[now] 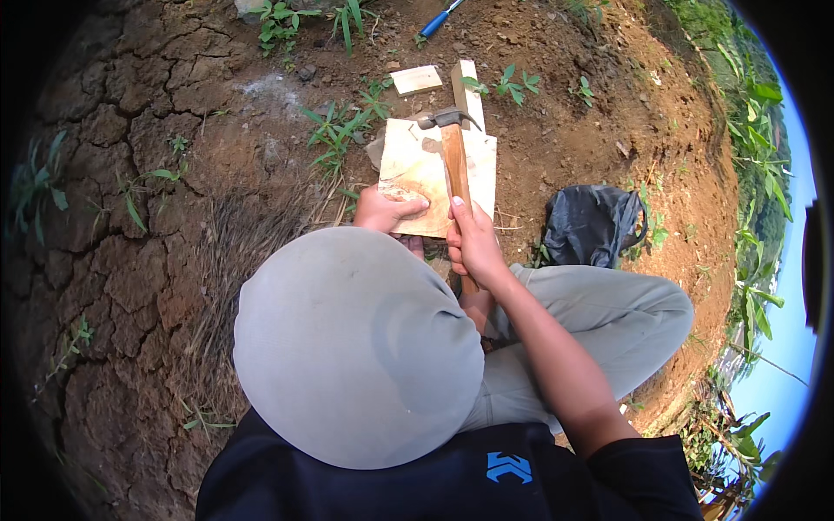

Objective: The person hammers a nail into a wooden board while sitting on the ground and then holds the board against another wooden piece using a hammer.

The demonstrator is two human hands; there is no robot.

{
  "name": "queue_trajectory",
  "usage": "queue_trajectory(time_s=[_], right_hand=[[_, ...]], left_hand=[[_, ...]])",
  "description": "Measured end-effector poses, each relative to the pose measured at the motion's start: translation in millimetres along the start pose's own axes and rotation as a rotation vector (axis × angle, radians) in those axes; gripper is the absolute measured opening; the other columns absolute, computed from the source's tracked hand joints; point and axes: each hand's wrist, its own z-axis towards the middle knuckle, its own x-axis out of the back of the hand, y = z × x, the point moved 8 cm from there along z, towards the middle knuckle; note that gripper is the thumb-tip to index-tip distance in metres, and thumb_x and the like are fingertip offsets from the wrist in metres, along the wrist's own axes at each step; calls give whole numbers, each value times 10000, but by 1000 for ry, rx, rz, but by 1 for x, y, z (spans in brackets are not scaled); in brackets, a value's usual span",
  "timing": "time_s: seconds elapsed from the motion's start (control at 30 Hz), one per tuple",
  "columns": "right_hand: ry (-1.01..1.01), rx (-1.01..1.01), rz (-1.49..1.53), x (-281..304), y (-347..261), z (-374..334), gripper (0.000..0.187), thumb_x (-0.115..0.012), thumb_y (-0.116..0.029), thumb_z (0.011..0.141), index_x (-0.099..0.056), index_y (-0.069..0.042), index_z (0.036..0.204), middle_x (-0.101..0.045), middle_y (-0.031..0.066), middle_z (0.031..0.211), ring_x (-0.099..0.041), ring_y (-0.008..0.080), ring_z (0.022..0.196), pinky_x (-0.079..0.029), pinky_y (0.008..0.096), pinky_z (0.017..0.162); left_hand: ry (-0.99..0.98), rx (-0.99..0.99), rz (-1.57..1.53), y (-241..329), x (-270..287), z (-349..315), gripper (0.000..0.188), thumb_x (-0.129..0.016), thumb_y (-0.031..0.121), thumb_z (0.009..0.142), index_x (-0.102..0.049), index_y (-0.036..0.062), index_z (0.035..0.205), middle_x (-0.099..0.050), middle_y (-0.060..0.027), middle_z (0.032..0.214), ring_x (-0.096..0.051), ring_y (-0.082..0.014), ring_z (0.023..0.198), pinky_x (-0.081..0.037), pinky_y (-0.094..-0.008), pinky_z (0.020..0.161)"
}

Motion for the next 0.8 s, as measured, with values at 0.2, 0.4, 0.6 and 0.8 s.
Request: queue_trajectory(time_s=[0.2,0.4,0.6,0.8], right_hand=[[-16,-107,453,2,-5,6,403,-412,-559,1080,-446,-160,1039,-351,-34,635,-270,63,401,-249,252,334],[-168,-279,351,-24,9,1,360,-443,-539,1077,-457,-183,1025,-342,-56,623,-254,52,398,-230,237,330],[-98,-236,489,-24,10,3,347,-451,-525,1079,-461,-181,1029,-338,-59,624,-257,54,400,-232,239,334],[-11,-115,610,-29,5,-5,347,-440,-515,1085,-461,-174,1029,-342,-57,624,-255,61,401,-241,247,342]], left_hand=[[33,-20,-100,-3,0,0,391,-869,-12,759,-705,-54,1112,-767,-111,1011,-726,-157,873,-605,-322,768],[24,2,-123,-7,2,-1,387,-870,-8,762,-707,-41,1111,-767,-106,1013,-722,-157,862,-596,-323,744],[48,-4,13,-5,2,0,393,-870,29,779,-707,-28,1132,-766,-99,1021,-717,-148,870,-589,-320,757],[39,-9,14,-1,1,-1,394,-863,5,775,-706,-35,1133,-767,-107,1012,-720,-152,868,-588,-319,744]])
